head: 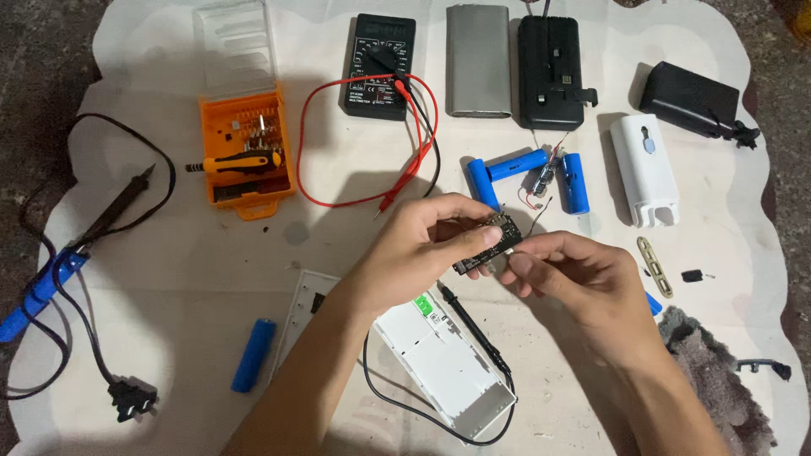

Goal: The person handles a small circuit board, turning it over to inspect both sides. They then use a multimeter to test electrical continuity on the board's components and connect a power bank to verify functionality.

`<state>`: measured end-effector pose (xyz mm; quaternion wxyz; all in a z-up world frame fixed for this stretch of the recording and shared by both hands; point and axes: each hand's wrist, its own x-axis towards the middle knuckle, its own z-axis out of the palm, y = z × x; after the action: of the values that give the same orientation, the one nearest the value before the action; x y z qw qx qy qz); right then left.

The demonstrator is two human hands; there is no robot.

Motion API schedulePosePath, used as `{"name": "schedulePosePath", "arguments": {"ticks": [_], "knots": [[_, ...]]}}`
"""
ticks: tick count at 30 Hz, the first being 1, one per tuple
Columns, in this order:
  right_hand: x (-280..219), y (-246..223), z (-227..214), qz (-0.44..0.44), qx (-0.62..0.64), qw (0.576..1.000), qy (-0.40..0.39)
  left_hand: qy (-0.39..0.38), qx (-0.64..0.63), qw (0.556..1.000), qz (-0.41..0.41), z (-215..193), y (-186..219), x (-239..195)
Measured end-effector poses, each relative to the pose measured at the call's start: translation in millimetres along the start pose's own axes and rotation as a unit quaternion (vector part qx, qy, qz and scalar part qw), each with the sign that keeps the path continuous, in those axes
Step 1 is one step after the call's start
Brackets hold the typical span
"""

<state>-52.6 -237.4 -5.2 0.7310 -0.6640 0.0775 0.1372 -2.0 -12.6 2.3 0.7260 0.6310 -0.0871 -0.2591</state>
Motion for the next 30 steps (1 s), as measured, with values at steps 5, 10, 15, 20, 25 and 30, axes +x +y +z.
{"name": "schedulePosePath", "arguments": {"ticks": [5, 10, 15, 20, 25, 30], "knots": [[-0.5, 1.3, 1.0, -0.032, -0.005, 0.999, -0.010, -0.005, 0.008, 0.999, 0.034, 0.7, -2.8, 0.8], [-0.2, 3.7, 3.6, -0.027, -0.039, 0.999, 0.023, 0.019, 0.004, 1.000, 0.021, 4.8, -4.5, 2.0], [-0.1, 2.9, 4.0, -0.025, -0.092, 0.995, 0.040, 0.023, -0.001, 1.000, 0.016, 8.5, -6.1, 1.7], [-1.0, 2.0, 5.5, -0.038, -0.028, 0.999, 0.021, 0.045, -0.012, 0.998, 0.038, 5.2, -9.1, 3.6], [-0.8, 4.6, 8.7, -0.008, -0.029, 0.999, 0.011, 0.057, 0.014, 0.996, 0.067, 4.0, -11.3, 4.1], [-1.8, 5.4, 11.4, -0.006, 0.002, 1.000, -0.002, 0.070, 0.045, 0.995, 0.056, 6.4, -10.5, 3.0]]}}
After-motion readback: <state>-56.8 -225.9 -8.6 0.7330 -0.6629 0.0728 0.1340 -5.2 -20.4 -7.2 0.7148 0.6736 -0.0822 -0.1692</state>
